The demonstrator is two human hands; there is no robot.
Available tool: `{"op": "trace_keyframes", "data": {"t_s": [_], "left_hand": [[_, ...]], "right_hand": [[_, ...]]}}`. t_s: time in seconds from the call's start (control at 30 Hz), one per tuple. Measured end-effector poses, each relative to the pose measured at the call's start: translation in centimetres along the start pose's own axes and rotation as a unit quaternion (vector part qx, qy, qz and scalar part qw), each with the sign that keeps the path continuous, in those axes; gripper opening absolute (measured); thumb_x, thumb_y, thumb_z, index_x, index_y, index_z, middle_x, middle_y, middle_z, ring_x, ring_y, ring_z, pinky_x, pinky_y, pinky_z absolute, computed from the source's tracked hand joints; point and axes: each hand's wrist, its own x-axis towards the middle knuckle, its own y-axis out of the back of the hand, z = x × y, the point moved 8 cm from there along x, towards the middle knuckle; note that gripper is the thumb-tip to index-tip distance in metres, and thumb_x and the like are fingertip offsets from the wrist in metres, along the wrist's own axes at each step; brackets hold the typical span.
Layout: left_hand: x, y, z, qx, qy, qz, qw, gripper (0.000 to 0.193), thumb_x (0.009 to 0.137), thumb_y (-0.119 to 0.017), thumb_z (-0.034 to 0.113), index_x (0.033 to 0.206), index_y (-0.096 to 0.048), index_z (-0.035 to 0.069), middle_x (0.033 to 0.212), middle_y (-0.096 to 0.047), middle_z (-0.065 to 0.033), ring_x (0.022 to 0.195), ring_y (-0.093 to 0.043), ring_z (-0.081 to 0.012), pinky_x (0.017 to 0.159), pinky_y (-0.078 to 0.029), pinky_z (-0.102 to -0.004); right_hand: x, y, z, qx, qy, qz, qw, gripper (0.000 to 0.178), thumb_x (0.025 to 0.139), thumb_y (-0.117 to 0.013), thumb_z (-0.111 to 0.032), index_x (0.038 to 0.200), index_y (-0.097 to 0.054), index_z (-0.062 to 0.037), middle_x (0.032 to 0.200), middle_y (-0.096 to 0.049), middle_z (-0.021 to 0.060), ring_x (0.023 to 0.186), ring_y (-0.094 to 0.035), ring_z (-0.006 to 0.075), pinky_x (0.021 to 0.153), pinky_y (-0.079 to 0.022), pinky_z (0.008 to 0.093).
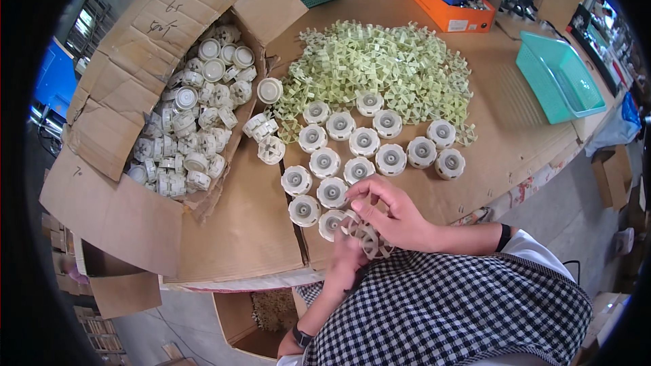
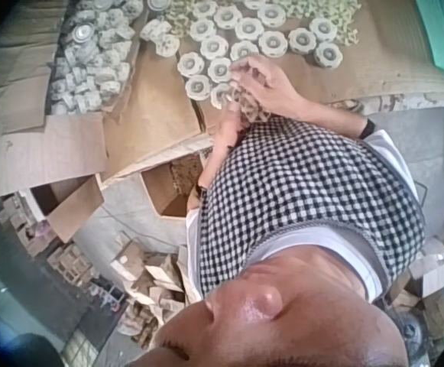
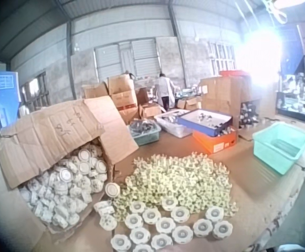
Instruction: The person takes circular base components from a cardboard box and arranges them on a workbench. The person then assembles each unit by pressing plastic spoked inserts onto the base components by hand.
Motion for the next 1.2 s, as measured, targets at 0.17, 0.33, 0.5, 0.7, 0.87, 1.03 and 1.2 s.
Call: {"op": "trace_keyframes", "data": {"t_s": [0.17, 0.33, 0.5, 0.7, 0.87, 1.03, 1.2], "left_hand": [[-0.7, -1.8, 1.1, 0.129, -0.205, -0.061, 0.968, 0.083, 0.082, -0.080, -0.002, 0.145, -0.026, 0.002, 0.140, -0.047, -0.0147, 0.123, -0.057, -0.0202, 0.098, -0.054, -0.0362], [-1.8, -0.4, 2.4, 0.172, -0.169, 0.035, 0.970, 0.063, 0.079, -0.084, 0.008, 0.128, -0.045, 0.003, 0.117, -0.064, -0.0074, 0.110, -0.064, -0.0155, 0.094, -0.053, -0.0339], [-8.7, 6.6, 7.1, 0.189, -0.456, 0.211, 0.844, 0.060, 0.078, -0.079, 0.001, 0.126, -0.043, 0.003, 0.133, -0.053, -0.0165, 0.117, -0.059, -0.0237, 0.095, -0.053, -0.0361], [-23.2, 21.7, 0.7, 0.262, -0.469, 0.735, 0.414, 0.062, 0.084, -0.076, 0.001, 0.136, -0.043, -0.006, 0.134, -0.054, -0.0223, 0.118, -0.059, -0.0312, 0.101, -0.051, -0.0403], [-25.3, 32.7, -9.7, 0.286, 0.032, 0.833, 0.473, 0.064, 0.075, -0.086, 0.016, 0.131, -0.057, 0.006, 0.152, -0.036, -0.0293, 0.142, -0.034, -0.0439, 0.115, -0.035, -0.0535], [-23.4, 26.3, -2.9, 0.425, -0.231, 0.805, 0.342, 0.045, 0.085, -0.076, 0.020, 0.125, -0.061, 0.005, 0.150, -0.036, -0.0310, 0.141, -0.034, -0.0444, 0.110, -0.035, -0.0585], [-13.7, 15.5, 9.8, 0.518, -0.461, 0.558, 0.457, 0.031, 0.088, -0.067, 0.010, 0.118, -0.064, 0.001, 0.129, -0.058, -0.0235, 0.126, -0.051, -0.0413, 0.105, -0.040, -0.0532]], "right_hand": [[-1.3, -1.6, 0.3, 0.199, -0.130, -0.025, 0.971, 0.034, 0.109, -0.044, -0.023, 0.132, -0.054, -0.0017, 0.126, -0.057, 0.0075, 0.112, -0.054, 0.0115, 0.097, -0.043, 0.0286], [-1.3, -1.2, -0.7, 0.212, -0.022, -0.074, 0.974, 0.036, 0.108, -0.044, -0.020, 0.137, -0.049, -0.0007, 0.136, -0.052, 0.0059, 0.118, -0.052, 0.0127, 0.103, -0.041, 0.0315], [-1.2, -1.1, -0.7, 0.252, -0.003, -0.046, 0.967, 0.029, 0.107, -0.047, -0.016, 0.131, -0.053, -0.0011, 0.130, -0.058, 0.0068, 0.115, -0.053, 0.0133, 0.103, -0.041, 0.0333], [-1.6, -2.3, 2.0, 0.232, -0.081, -0.082, 0.966, 0.018, 0.105, -0.052, -0.007, 0.122, -0.059, -0.0017, 0.117, -0.064, 0.0052, 0.109, -0.057, 0.0117, 0.097, -0.045, 0.0292], [-1.9, -4.0, 1.6, 0.150, -0.084, -0.158, 0.972, 0.013, 0.103, -0.058, -0.007, 0.114, -0.064, -0.0020, 0.105, -0.067, 0.0002, 0.090, -0.056, 0.0037, 0.085, -0.046, 0.0220], [-2.5, -3.2, 3.1, 0.123, -0.108, -0.127, 0.978, 0.013, 0.102, -0.061, -0.009, 0.111, -0.067, -0.0027, 0.096, -0.068, -0.0033, 0.069, -0.044, -0.0028, 0.064, -0.038, 0.0156], [-3.2, -3.0, 4.3, 0.120, -0.097, -0.121, 0.981, 0.012, 0.101, -0.062, -0.011, 0.110, -0.069, -0.0041, 0.092, -0.067, -0.0044, 0.065, -0.041, -0.0038, 0.060, -0.035, 0.0152]]}}
